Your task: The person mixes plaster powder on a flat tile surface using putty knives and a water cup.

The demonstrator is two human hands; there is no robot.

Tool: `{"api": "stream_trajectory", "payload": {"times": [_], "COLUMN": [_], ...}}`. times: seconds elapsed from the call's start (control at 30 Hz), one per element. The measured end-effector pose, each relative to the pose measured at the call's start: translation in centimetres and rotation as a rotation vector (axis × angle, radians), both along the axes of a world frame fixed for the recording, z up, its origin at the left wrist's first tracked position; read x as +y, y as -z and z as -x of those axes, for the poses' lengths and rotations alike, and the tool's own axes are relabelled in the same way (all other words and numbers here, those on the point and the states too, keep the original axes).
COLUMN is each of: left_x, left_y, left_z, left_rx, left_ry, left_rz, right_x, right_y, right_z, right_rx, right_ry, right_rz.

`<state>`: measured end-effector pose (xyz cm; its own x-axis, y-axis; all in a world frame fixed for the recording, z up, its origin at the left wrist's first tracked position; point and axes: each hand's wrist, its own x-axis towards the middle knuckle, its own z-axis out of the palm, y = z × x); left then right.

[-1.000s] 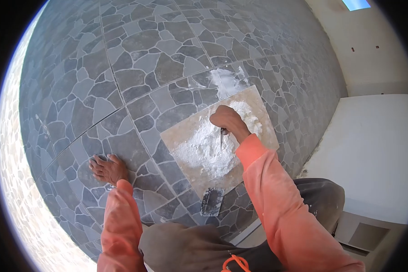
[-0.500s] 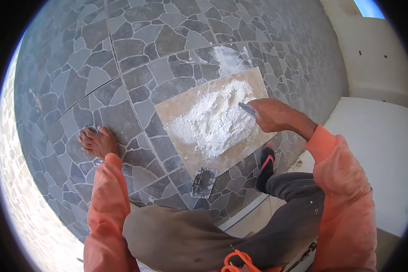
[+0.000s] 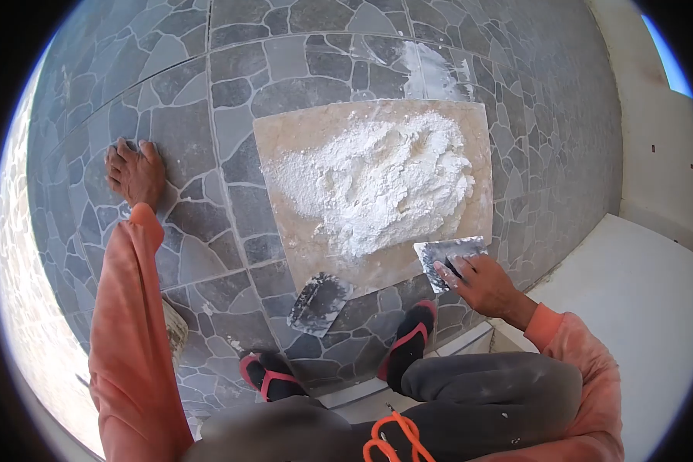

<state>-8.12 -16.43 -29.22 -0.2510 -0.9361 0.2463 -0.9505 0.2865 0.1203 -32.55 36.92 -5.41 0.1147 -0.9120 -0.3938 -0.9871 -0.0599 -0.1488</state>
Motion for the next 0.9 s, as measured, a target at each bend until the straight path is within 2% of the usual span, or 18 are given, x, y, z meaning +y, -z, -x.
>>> {"api": "stream_trajectory", "payload": {"times": [0.03, 0.13, 0.23, 0.27, 0.33, 0.43, 0.53, 0.67, 0.73, 0.8, 0.9], "left_x": [-0.6, -3.7, -7.6, -7.5, -4.6, 1.6, 6.8, 13.9, 17.3, 20.9, 23.5], "left_y": [0.6, -0.2, -5.2, -7.0, -11.9, -20.5, -25.1, -27.7, -27.5, -28.4, -26.1], "left_z": [-0.3, -2.5, -2.9, -2.5, -0.5, 4.6, 8.2, 11.5, 11.5, 11.8, 10.8], "left_rx": [-0.060, -0.115, -0.289, -0.280, -0.262, -0.365, -0.339, -0.418, -0.423, -0.690, -0.806], "left_ry": [-0.002, 0.168, 0.387, 0.440, 0.546, 0.712, 0.905, 1.067, 1.139, 1.142, 1.211], "left_rz": [0.006, -0.180, -0.656, -0.646, -0.627, -0.661, -0.652, -0.677, -0.748, -0.851, -0.873], "right_x": [0.5, 1.6, 2.0, 1.9, 2.2, 2.1, 2.2, 2.5, 2.5, 2.8, 3.0], "right_y": [0.6, 2.0, 2.8, 3.0, 3.9, 4.7, 5.7, 6.6, 7.2, 7.7, 8.4], "right_z": [-0.3, -0.6, -0.4, -0.4, -0.8, -1.0, -1.1, -1.4, -1.7, -1.7, -2.3], "right_rx": [0.016, 0.089, 0.119, 0.126, 0.150, 0.201, 0.252, 0.309, 0.306, 0.305, 0.284], "right_ry": [0.012, 0.024, 0.011, 0.005, -0.030, -0.112, -0.148, -0.166, -0.158, -0.151, -0.145], "right_rz": [0.014, 0.100, 0.166, 0.185, 0.199, 0.215, 0.243, 0.251, 0.263, 0.291, 0.321]}}
